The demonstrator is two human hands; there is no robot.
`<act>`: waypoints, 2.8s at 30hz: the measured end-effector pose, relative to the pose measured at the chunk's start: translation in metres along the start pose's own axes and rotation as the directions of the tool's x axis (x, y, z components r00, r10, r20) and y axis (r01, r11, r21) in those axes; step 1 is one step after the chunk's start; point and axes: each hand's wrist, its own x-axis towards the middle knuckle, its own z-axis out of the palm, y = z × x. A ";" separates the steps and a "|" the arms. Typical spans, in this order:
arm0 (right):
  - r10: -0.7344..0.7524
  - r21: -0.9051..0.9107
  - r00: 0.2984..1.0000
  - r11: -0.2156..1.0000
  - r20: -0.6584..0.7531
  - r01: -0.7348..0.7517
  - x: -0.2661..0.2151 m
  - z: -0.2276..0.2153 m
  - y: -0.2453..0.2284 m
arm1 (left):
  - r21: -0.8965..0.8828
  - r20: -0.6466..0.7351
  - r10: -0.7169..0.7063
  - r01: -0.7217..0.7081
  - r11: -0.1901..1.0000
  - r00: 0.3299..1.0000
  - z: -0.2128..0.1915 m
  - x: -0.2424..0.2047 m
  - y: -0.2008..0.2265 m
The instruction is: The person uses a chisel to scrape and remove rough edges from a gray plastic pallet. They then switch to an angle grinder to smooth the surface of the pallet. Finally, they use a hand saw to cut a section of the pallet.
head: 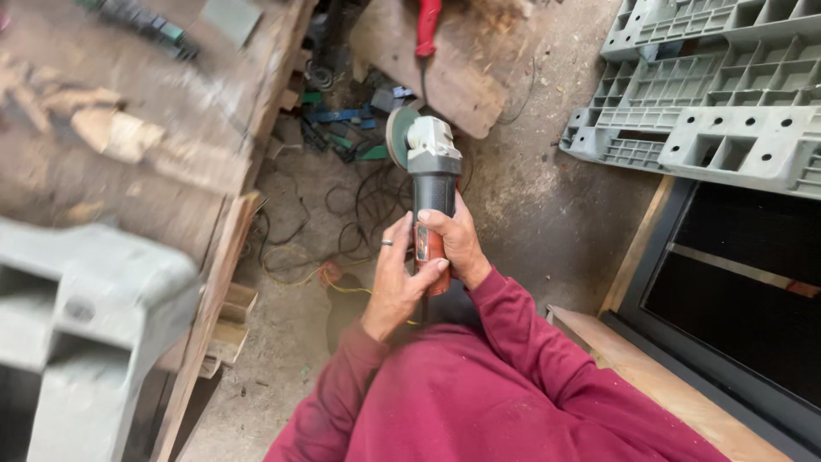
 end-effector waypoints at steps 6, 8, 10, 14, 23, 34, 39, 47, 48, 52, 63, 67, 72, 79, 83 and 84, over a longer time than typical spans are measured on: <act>0.056 -0.020 0.985 0.998 -0.162 -0.060 0.101 -0.109 -0.053 | 0.032 0.122 -0.158 0.155 0.987 0.980 0.115 0.130 -0.036; 0.044 -0.101 0.974 0.993 -0.224 -0.069 0.142 -0.148 -0.052 | 0.047 0.169 -0.260 0.255 0.966 0.951 0.144 0.174 -0.063; -0.027 -0.257 0.959 0.965 -0.282 -0.049 0.198 -0.182 -0.046 | 0.111 0.199 -0.360 0.344 0.932 0.912 0.167 0.224 -0.094; -0.057 -0.337 0.917 0.937 -0.396 -0.087 0.285 -0.237 -0.027 | 0.195 0.242 -0.374 0.332 0.923 0.895 0.197 0.313 -0.151; -0.175 -0.289 0.881 0.956 -0.440 0.045 0.414 -0.283 -0.004 | -0.030 0.384 -0.548 0.603 0.797 0.743 0.214 0.447 -0.222; -0.086 -0.181 0.883 0.983 -0.462 0.001 0.456 -0.276 0.018 | 0.418 0.136 -0.420 0.332 0.846 0.897 0.220 0.466 -0.273; -0.168 -0.311 0.878 0.950 -0.449 0.023 0.464 -0.277 0.025 | 0.570 0.025 -0.353 0.276 0.774 0.935 0.226 0.463 -0.270; -0.098 -0.233 0.891 0.972 -0.444 -0.009 0.468 -0.283 0.035 | 0.597 0.002 -0.405 0.324 0.734 0.914 0.225 0.467 -0.262; -0.077 -0.209 0.889 0.978 -0.452 -0.022 0.470 -0.283 0.036 | 0.597 0.003 -0.411 0.328 0.732 0.912 0.224 0.468 -0.262; -0.065 -0.161 0.879 0.987 -0.473 -0.014 0.472 -0.279 0.038 | 0.576 -0.016 -0.423 0.354 0.737 0.906 0.220 0.465 -0.263; -0.081 -0.169 0.940 0.985 -0.332 0.025 0.456 -0.296 0.056 | 0.569 -0.161 -0.469 0.470 0.675 0.868 0.220 0.454 -0.261; -0.054 -0.309 0.978 0.951 -0.201 -0.011 0.437 -0.298 0.061 | 0.532 -0.277 -0.240 0.356 0.768 0.931 0.205 0.413 -0.238; 0.007 -0.336 0.999 0.942 -0.037 -0.019 0.375 -0.273 0.055 | 0.354 -0.373 -0.052 0.193 0.915 0.926 0.174 0.319 -0.207; 0.092 -0.456 0.995 0.887 0.034 -0.066 0.260 -0.109 0.055 | 0.054 -0.707 0.030 0.012 0.998 0.707 0.069 0.161 -0.149; 0.193 -0.483 0.843 0.871 0.502 0.089 0.148 0.048 0.071 | 0.032 -0.909 0.062 -0.080 0.996 0.413 -0.009 0.069 -0.092; 0.145 -0.475 0.756 0.847 0.638 0.239 0.121 0.087 0.073 | 0.072 -0.939 0.111 -0.131 0.989 0.325 -0.032 0.045 -0.081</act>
